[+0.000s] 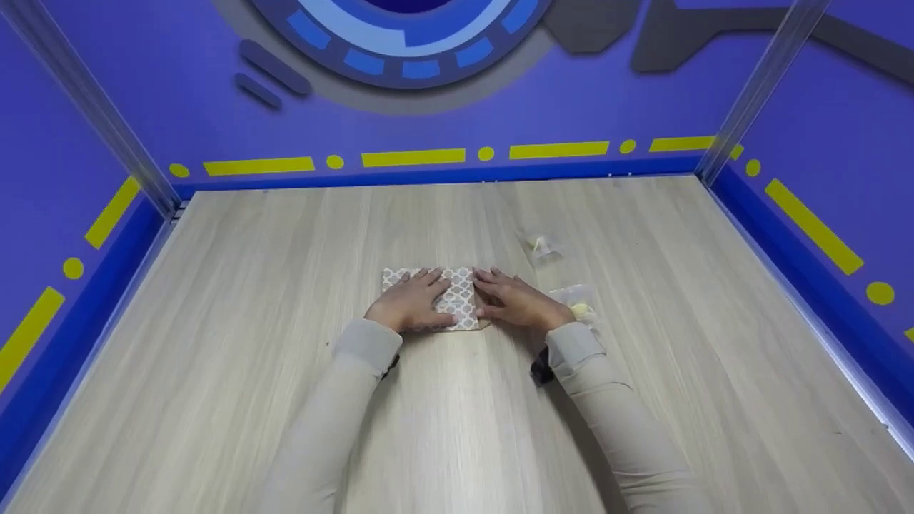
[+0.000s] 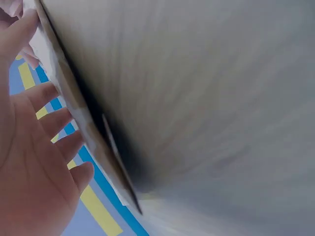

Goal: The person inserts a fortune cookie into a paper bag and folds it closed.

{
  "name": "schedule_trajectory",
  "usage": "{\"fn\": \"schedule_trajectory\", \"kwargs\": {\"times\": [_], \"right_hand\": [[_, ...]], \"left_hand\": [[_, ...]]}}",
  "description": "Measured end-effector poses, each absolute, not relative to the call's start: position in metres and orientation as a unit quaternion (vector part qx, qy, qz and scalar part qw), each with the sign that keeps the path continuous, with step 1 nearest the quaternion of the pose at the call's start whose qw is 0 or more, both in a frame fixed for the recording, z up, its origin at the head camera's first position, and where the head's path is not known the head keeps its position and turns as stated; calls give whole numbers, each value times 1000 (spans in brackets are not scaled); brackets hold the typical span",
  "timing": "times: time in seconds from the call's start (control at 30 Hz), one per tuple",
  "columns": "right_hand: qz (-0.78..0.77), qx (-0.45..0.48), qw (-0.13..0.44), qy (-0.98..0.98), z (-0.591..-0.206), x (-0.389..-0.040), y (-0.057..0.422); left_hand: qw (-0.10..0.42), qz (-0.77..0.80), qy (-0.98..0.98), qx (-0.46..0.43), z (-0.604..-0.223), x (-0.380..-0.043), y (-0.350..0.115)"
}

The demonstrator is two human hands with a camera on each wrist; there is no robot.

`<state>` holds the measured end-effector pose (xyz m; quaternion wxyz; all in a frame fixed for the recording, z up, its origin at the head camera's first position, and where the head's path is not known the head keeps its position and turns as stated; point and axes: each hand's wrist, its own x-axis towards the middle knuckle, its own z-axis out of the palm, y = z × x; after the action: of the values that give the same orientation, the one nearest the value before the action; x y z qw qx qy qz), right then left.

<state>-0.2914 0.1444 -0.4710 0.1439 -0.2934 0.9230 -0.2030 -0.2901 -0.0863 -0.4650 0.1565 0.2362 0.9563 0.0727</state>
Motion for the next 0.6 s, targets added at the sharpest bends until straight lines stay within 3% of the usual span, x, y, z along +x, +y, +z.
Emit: {"fn": "schedule_trajectory", "kwargs": {"times": [0.6], "right_hand": [[-192, -328, 206, 902, -468, -287, 153]], "left_hand": [[195, 143, 940, 241, -468, -282, -82]]}}
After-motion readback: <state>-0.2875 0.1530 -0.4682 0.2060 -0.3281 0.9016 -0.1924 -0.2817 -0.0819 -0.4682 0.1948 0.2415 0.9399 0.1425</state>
